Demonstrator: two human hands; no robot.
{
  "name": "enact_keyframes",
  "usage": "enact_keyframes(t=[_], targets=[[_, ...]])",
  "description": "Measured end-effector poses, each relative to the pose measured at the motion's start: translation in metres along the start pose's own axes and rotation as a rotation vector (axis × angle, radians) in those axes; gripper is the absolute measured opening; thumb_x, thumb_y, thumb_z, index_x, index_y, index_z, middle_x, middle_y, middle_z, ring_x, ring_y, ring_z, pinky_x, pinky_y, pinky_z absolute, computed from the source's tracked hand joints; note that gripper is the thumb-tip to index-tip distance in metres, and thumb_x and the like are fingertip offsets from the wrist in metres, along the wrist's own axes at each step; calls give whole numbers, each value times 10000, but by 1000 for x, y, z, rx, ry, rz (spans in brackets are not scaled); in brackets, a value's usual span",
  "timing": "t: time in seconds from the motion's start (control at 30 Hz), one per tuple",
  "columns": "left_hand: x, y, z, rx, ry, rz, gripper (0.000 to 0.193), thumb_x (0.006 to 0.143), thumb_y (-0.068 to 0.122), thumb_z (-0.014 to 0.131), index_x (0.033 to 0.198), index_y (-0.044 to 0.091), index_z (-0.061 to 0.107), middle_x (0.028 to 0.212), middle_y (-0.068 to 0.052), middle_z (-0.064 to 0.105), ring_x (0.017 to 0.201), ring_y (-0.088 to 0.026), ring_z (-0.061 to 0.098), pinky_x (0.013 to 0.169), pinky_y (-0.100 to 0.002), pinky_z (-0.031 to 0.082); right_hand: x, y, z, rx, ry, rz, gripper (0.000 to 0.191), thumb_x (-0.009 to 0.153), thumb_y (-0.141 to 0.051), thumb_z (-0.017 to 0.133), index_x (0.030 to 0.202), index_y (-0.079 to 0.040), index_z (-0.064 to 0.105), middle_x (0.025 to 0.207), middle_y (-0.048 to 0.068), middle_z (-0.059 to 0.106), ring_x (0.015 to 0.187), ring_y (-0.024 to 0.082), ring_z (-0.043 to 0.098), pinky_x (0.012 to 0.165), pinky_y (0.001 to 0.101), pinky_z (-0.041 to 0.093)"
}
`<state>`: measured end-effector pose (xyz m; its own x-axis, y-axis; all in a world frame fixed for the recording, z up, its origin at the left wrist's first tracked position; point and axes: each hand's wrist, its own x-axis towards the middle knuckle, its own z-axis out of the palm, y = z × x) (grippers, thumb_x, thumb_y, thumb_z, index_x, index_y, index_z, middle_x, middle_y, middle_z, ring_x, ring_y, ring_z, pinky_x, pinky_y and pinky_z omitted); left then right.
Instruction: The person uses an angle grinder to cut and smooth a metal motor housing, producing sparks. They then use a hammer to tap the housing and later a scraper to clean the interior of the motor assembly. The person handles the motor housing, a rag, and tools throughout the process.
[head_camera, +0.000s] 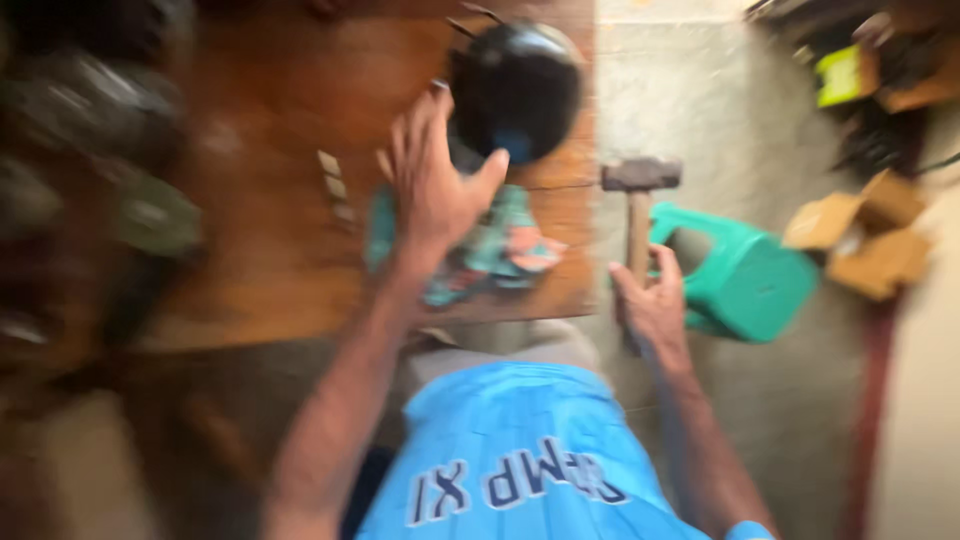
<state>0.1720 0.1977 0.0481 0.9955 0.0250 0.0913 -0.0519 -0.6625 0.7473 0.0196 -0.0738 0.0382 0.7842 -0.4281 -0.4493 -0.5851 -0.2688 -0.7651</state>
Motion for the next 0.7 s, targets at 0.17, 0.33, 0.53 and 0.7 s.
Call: enact_keyframes(t=[0.17, 0.33, 0.53, 0.7], targets=[[38, 48, 83, 286, -9, -280, 1116, 798, 723, 791, 1557, 54, 320, 1598, -285, 322, 1511, -490, 227, 1207, -715, 134, 47, 3, -69, 21, -196, -122, 427, 921, -180, 752, 1259, -62, 518, 663, 12, 593, 477, 95, 544, 395, 281, 432], [46, 55, 121, 461, 386, -292, 1343, 670, 843, 849, 1563, 65, 216, 1568, -390, 243, 1484, -550, 159, 1150, -762, 148, 53, -5, -106, -24, -290, -63, 450, 899, -169, 751, 1257, -59, 501, 635, 11, 561, 456, 94, 521, 373, 286, 428], [66, 58, 131, 478, 517, -295, 1443, 573, 845, 868, 1544, 25, 184, 1533, -433, 238, 1462, -580, 168, 1162, -735, 150, 72, -29, -110, -39, -354, -58, 476, 885, -178, 748, 1288, -77, 515, 645, 16, 589, 460, 92, 529, 389, 280, 429], [63, 43, 128, 522, 260, -323, 1398, 635, 818, 867, 1587, 53, 187, 1576, -410, 280, 1491, -552, 243, 1258, -684, 137, 98, -33, -114, -39, -451, -125, 454, 909, -148, 747, 1289, -39, 525, 639, 62, 574, 471, 120, 531, 401, 293, 429]])
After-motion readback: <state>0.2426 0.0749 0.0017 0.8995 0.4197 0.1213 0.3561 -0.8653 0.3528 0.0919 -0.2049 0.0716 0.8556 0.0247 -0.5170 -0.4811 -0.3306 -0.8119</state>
